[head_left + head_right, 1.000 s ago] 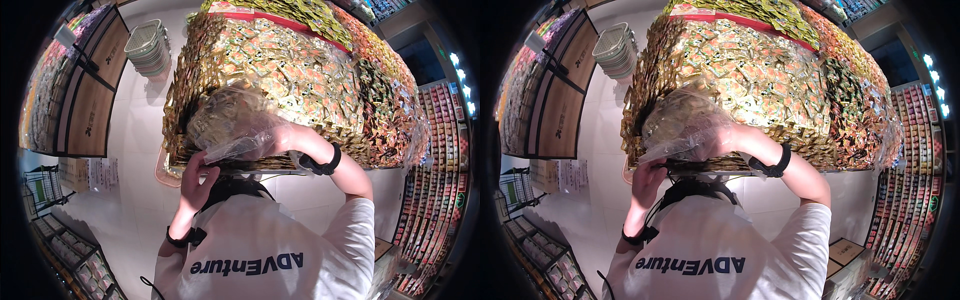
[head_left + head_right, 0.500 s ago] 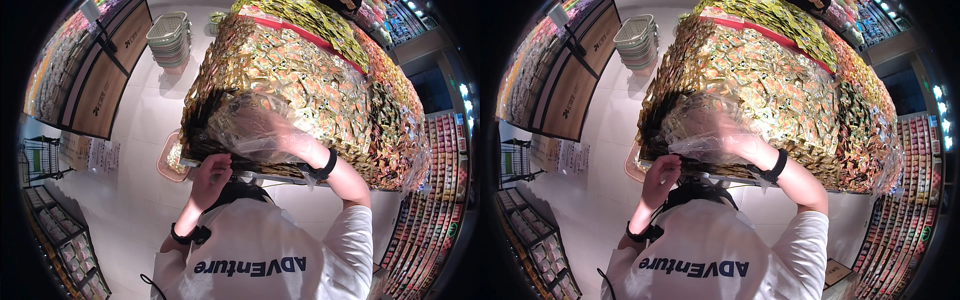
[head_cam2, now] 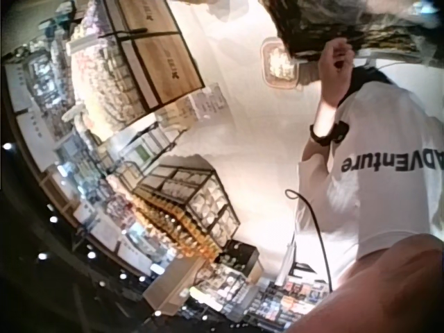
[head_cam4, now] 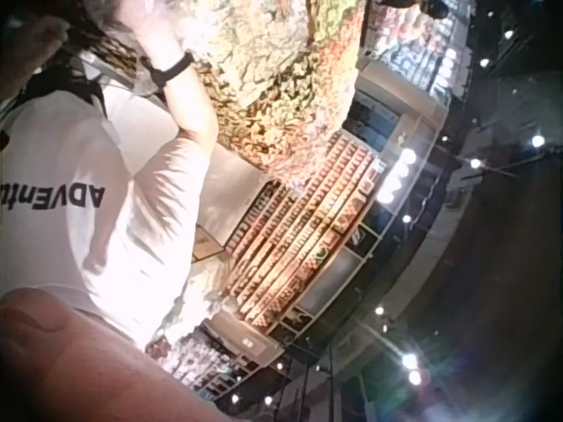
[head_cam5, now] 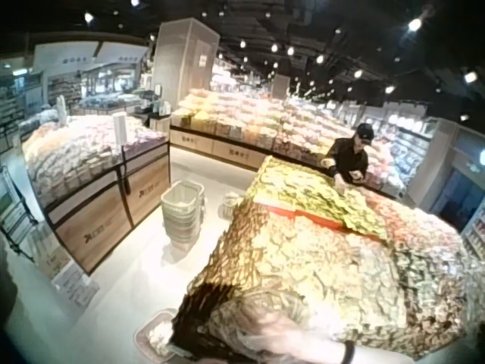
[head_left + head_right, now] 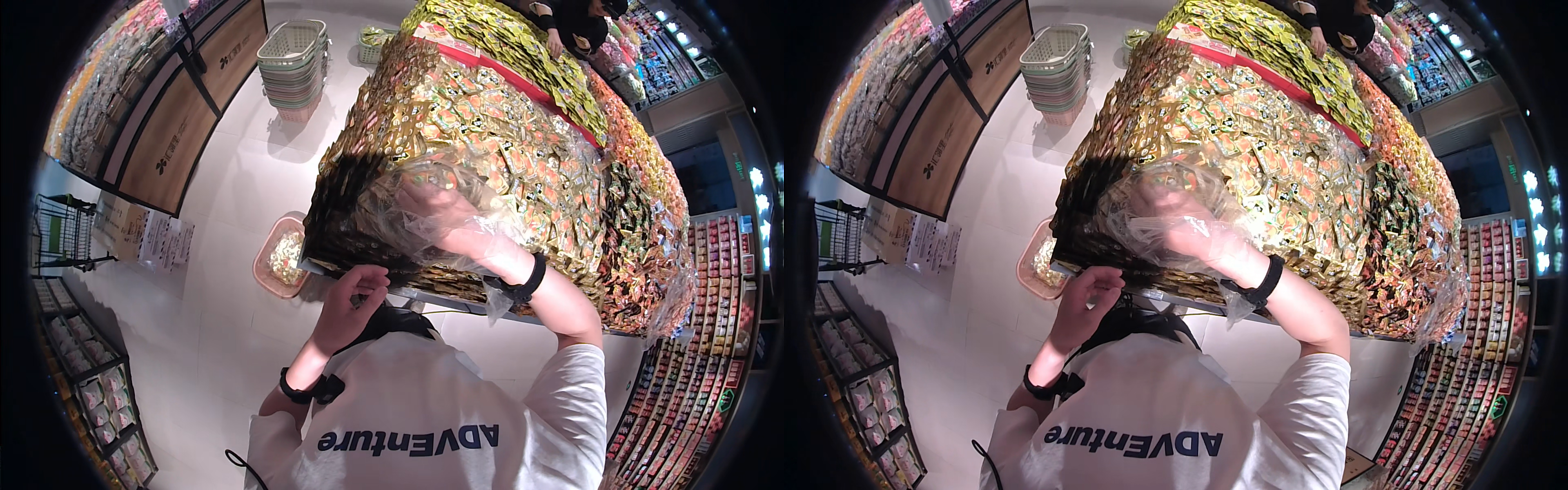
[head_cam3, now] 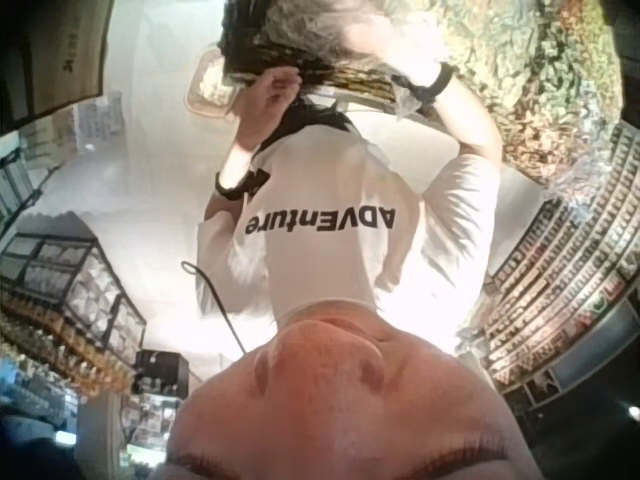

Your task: The person takes snack packets out of a large plastic bag and places them onto a display shelf, arranging them alongside other similar packets.

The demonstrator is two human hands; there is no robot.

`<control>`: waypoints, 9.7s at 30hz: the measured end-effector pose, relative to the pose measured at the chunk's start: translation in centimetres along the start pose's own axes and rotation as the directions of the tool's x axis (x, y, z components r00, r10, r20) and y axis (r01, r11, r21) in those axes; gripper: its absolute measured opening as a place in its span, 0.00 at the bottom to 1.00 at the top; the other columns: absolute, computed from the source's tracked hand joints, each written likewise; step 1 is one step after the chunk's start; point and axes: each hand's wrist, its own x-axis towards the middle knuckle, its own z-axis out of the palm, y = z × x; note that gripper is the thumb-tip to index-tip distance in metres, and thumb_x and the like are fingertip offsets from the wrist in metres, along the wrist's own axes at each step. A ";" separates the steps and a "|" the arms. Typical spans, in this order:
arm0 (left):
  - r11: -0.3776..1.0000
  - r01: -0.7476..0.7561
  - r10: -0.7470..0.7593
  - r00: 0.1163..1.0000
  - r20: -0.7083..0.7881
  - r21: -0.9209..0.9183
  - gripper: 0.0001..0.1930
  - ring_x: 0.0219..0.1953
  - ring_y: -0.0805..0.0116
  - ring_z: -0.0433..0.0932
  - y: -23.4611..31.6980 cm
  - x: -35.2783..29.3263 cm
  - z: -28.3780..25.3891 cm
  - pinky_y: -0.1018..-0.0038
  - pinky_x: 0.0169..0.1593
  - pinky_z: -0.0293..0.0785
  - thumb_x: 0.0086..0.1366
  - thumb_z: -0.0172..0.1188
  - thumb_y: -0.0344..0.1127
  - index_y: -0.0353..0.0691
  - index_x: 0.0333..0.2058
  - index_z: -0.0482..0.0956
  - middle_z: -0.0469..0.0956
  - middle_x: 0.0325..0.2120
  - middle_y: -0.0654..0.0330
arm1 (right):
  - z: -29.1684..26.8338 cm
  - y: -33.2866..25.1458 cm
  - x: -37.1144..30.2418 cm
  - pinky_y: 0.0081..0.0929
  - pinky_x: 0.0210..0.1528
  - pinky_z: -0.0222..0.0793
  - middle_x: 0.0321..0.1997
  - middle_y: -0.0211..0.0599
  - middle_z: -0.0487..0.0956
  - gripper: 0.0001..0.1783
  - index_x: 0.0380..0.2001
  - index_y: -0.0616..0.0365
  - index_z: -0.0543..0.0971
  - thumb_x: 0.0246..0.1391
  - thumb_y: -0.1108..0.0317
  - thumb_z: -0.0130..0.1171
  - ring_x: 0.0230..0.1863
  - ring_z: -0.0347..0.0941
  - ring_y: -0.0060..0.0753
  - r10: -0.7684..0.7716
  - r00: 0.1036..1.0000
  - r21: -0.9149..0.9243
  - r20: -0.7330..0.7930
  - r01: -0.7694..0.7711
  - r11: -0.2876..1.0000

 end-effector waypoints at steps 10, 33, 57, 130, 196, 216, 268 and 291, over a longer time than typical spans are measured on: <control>1.000 -0.008 0.007 0.994 0.113 0.004 0.12 0.45 0.74 0.80 -0.6 0.8 1.5 0.77 0.49 0.75 0.68 0.59 0.28 0.35 0.49 0.76 0.81 0.40 0.60 | -6.0 -4.2 0.0 0.35 0.51 0.73 0.49 0.47 0.80 0.30 0.63 0.59 0.70 0.57 0.61 0.59 0.48 0.78 0.49 0.038 0.993 -0.203 0.116 -0.013 0.979; 0.999 0.002 -0.014 0.951 0.308 0.040 0.15 0.47 0.74 0.79 1.5 3.7 3.6 0.76 0.52 0.74 0.68 0.60 0.28 0.34 0.52 0.75 0.81 0.41 0.60 | -8.6 0.0 -5.3 0.21 0.38 0.80 0.40 0.35 0.82 0.21 0.51 0.65 0.76 0.53 0.76 0.67 0.39 0.81 0.24 0.776 0.624 0.920 0.093 -0.351 0.173; 0.662 0.704 -0.208 0.501 0.840 -0.257 0.52 0.66 0.61 0.66 4.5 4.0 11.5 0.64 0.68 0.62 0.60 0.68 0.58 0.31 0.69 0.51 0.64 0.65 0.51 | -6.1 -7.9 -19.4 0.31 0.31 0.72 0.29 0.44 0.83 0.25 0.51 0.67 0.75 0.52 0.64 0.65 0.27 0.79 0.35 0.221 0.959 0.701 0.177 -0.281 0.656; 0.767 0.398 -0.448 0.894 0.025 -0.503 0.22 0.45 0.65 0.82 -1.6 3.0 31.6 0.67 0.47 0.82 0.64 0.59 0.20 0.35 0.56 0.68 0.79 0.46 0.55 | -25.8 26.2 -29.8 0.31 0.45 0.80 0.50 0.55 0.78 0.41 0.60 0.77 0.64 0.56 0.55 0.69 0.55 0.76 0.40 0.901 0.313 0.880 -0.302 -0.273 0.389; 0.820 0.452 -0.400 0.891 0.213 -0.352 0.23 0.51 0.60 0.80 -0.8 6.6 34.8 0.62 0.56 0.78 0.65 0.59 0.23 0.32 0.58 0.68 0.79 0.49 0.50 | -16.3 6.6 -36.1 0.29 0.33 0.71 0.30 0.38 0.80 0.19 0.45 0.63 0.79 0.57 0.59 0.67 0.28 0.75 0.29 0.424 0.903 0.569 -0.073 -0.312 0.761; 0.902 0.230 -0.254 0.967 -0.017 -0.365 0.12 0.43 0.75 0.81 -0.5 6.6 34.8 0.74 0.49 0.78 0.67 0.63 0.28 0.34 0.48 0.80 0.83 0.44 0.58 | -9.2 3.8 -35.2 0.16 0.33 0.66 0.33 0.19 0.78 0.11 0.43 0.60 0.78 0.58 0.73 0.66 0.32 0.69 0.07 0.661 0.745 0.869 -0.088 -0.266 0.416; 0.831 0.379 -0.306 0.923 0.235 -0.407 0.21 0.52 0.68 0.76 -1.0 6.7 33.8 0.72 0.57 0.70 0.76 0.48 0.44 0.35 0.58 0.69 0.78 0.50 0.54 | -29.8 25.6 -28.7 0.22 0.30 0.78 0.25 0.26 0.72 0.21 0.30 0.70 0.79 0.57 0.58 0.69 0.29 0.77 0.23 0.707 0.380 0.749 -0.597 -0.052 0.661; 0.932 0.355 -0.194 0.657 0.728 -0.073 0.16 0.57 0.69 0.73 3.5 4.1 31.0 0.72 0.59 0.67 0.74 0.52 0.32 0.35 0.58 0.70 0.76 0.52 0.57 | -25.2 9.2 -32.7 0.29 0.49 0.75 0.46 0.44 0.84 0.27 0.56 0.62 0.76 0.62 0.52 0.62 0.45 0.82 0.34 0.333 0.910 0.311 0.246 -0.399 0.863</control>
